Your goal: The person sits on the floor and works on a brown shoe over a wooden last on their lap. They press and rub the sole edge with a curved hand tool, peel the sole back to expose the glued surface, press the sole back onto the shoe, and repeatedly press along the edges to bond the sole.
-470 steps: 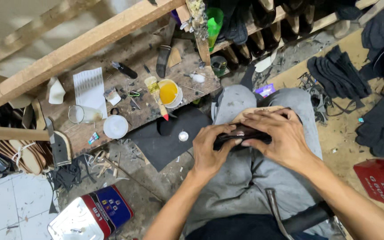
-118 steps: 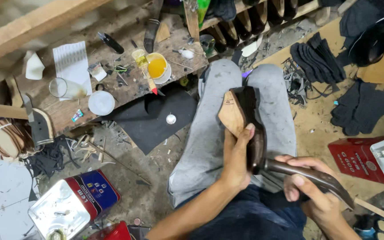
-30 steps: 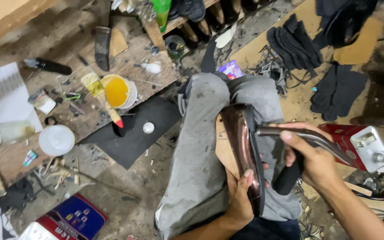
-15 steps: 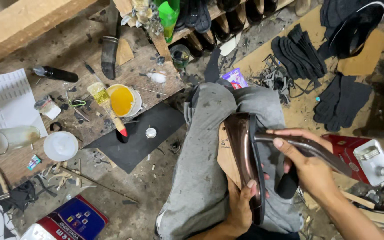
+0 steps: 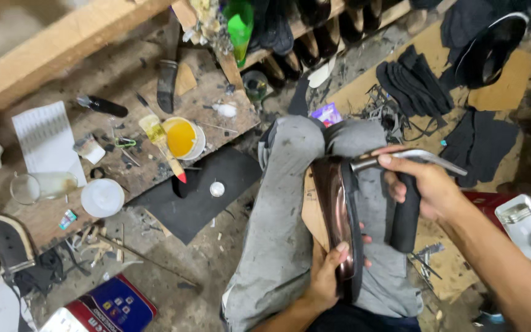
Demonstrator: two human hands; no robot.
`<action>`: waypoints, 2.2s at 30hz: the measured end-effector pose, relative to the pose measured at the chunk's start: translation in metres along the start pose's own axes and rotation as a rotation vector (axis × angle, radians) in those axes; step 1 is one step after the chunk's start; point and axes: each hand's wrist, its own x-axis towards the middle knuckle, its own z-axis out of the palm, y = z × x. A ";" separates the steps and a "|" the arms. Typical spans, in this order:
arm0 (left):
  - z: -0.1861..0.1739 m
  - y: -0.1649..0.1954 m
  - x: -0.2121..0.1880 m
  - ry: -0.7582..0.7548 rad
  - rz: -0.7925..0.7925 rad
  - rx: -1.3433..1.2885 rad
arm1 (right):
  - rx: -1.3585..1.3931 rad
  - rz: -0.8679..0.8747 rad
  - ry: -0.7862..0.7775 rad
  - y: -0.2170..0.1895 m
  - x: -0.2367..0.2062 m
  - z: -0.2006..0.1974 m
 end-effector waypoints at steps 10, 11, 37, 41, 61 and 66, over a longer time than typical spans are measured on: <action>-0.017 0.109 0.046 -0.300 -0.080 0.531 | 0.420 -0.164 -0.104 0.089 -0.093 -0.007; -0.012 0.113 0.059 -0.343 -0.113 0.560 | 0.399 -0.175 -0.061 0.091 -0.094 -0.005; -0.002 0.120 0.159 -0.327 -0.296 0.667 | -0.615 0.028 0.235 -0.042 -0.040 0.027; 0.012 0.122 0.128 -0.345 -0.144 0.797 | -0.395 -0.195 0.165 -0.014 -0.075 0.031; 0.122 0.175 -0.004 -0.445 0.660 1.018 | 0.604 -0.679 -0.122 0.084 -0.171 0.062; 0.126 0.163 -0.007 -0.404 0.770 1.085 | 0.125 -0.775 0.065 0.081 -0.189 0.051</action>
